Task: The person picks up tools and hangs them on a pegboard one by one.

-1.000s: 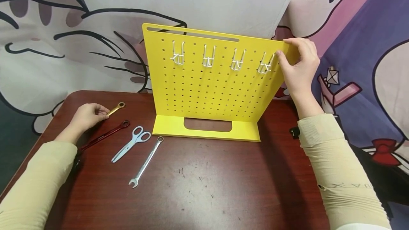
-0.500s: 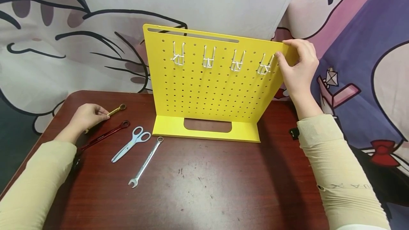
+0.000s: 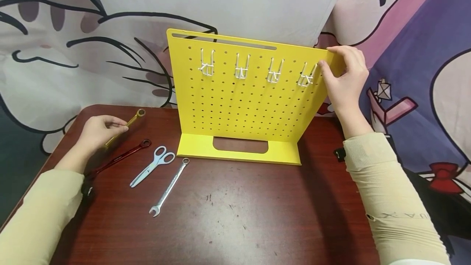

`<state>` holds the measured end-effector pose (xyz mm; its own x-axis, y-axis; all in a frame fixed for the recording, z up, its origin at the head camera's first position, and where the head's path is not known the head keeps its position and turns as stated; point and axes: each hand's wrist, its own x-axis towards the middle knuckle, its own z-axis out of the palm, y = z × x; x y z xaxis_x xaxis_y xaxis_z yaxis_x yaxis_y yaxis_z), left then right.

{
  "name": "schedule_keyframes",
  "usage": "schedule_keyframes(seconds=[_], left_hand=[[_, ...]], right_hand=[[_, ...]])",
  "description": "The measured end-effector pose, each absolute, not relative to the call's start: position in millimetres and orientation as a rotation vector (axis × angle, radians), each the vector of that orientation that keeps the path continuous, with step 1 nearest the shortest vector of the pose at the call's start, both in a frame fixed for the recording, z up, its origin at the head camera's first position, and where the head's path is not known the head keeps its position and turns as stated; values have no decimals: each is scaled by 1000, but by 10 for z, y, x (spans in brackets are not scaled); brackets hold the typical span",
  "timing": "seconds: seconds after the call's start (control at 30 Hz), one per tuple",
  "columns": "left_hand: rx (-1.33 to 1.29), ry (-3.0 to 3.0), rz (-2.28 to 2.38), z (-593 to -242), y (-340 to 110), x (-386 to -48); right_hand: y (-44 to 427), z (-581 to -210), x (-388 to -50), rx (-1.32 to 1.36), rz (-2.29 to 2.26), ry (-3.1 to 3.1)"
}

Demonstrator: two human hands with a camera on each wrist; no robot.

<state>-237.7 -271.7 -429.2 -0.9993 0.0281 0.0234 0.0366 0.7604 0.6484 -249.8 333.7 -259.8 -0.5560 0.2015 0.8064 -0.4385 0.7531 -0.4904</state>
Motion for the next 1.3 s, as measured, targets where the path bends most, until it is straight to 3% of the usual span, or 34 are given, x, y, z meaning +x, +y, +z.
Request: schedule_keyframes(seconds=[0.3,0.7,1.03,1.3], left_hand=[[111,-2667,-1589,-4075,-2406,-2337],[-46,-2096,-2234,-3801,-1848,-2163],[-284,-1909,-2301,-3471,-1321,-1967],[-315,-1900,-2308,-3312,-971,-2000]], right_hand=[[3375,-2605,-2507,179,840,-1990],[3392,-2627,-2536,256,821,-1988],[3379,-2608,-2517,256,813,-1988],[3398,-2628,-2506,247,811,-1988]])
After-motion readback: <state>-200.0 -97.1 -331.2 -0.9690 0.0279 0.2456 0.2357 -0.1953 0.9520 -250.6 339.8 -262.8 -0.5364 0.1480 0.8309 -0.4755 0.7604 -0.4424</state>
